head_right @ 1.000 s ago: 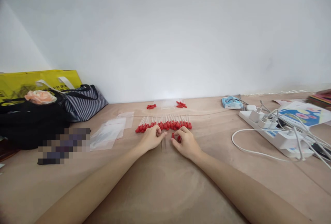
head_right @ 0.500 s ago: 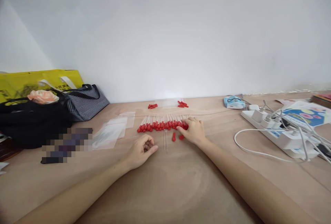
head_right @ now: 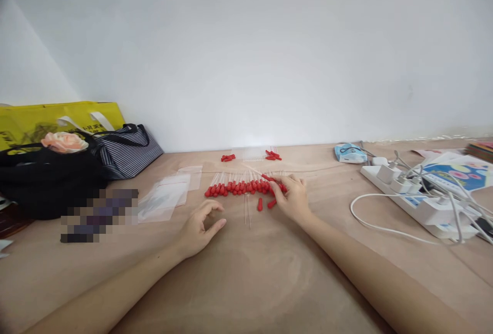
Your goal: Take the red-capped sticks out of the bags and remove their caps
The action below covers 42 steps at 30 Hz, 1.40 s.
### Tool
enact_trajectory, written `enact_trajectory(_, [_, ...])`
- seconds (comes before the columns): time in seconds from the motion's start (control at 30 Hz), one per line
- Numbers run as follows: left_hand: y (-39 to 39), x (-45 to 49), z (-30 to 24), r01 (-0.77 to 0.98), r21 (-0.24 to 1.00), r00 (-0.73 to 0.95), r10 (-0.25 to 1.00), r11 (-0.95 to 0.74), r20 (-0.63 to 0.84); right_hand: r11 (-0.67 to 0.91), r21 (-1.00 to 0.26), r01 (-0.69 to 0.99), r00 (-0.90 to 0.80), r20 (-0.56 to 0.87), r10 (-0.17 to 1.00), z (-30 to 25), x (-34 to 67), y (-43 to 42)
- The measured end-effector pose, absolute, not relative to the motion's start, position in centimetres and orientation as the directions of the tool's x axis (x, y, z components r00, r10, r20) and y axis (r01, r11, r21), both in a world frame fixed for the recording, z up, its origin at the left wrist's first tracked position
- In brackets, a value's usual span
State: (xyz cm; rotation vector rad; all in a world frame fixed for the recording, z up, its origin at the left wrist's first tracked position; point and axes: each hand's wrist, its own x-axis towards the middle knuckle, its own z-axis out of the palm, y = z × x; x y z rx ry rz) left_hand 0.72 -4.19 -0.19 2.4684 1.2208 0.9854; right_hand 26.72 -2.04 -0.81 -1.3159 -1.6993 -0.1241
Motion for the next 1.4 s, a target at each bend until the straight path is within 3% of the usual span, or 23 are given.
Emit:
enact_trajectory(0.1, [-4.2, 0.8, 0.1, 0.678, 0.198, 0.454, 0.614, -0.708, 0.645, 0.513, -0.47, 0.718, -0.071, 0.685, 0.725, -0.7, 25.8, -4.1])
enact_trajectory(0.17, [-4.2, 1.0, 0.2, 0.688, 0.038, 0.509, 0.52, -0.724, 0.687, 0.589, -0.445, 0.674, -0.187, 0.669, 0.719, -0.9, 25.1, -5.2])
enact_trajectory(0.3, [-4.2, 1.6, -0.2, 0.661, -0.144, 0.597, 0.4, -0.736, 0.696, 0.669, -0.372, 0.643, -0.363, 0.622, 0.694, -1.4, 24.1, -6.1])
enact_trajectory(0.57, [-3.8, 2.2, -1.0, 0.539, -0.113, 0.66, 0.335, -0.835, 0.672, 0.695, -0.313, 0.647, -0.428, 0.605, 0.671, -1.4, 23.7, -6.2])
enact_trajectory(0.77, [-4.1, 2.5, -0.5, 0.497, -0.193, 0.702, 0.261, -0.846, 0.662, 0.701, -0.152, 0.697, -0.436, 0.686, 0.582, -1.9, 22.8, -6.0])
enact_trajectory(1.13, [-4.0, 2.9, -0.6, 0.488, -0.208, 0.714, 0.251, -0.847, 0.654, 0.685, 0.078, 0.725, -0.49, 0.757, 0.432, -1.5, 22.2, -6.2])
enact_trajectory(1.4, [-4.2, 2.8, -0.6, 0.47, -0.183, 0.697, 0.236, -0.863, 0.677, 0.668, 0.154, 0.728, -0.543, 0.725, 0.424, -1.3, 22.2, -6.3])
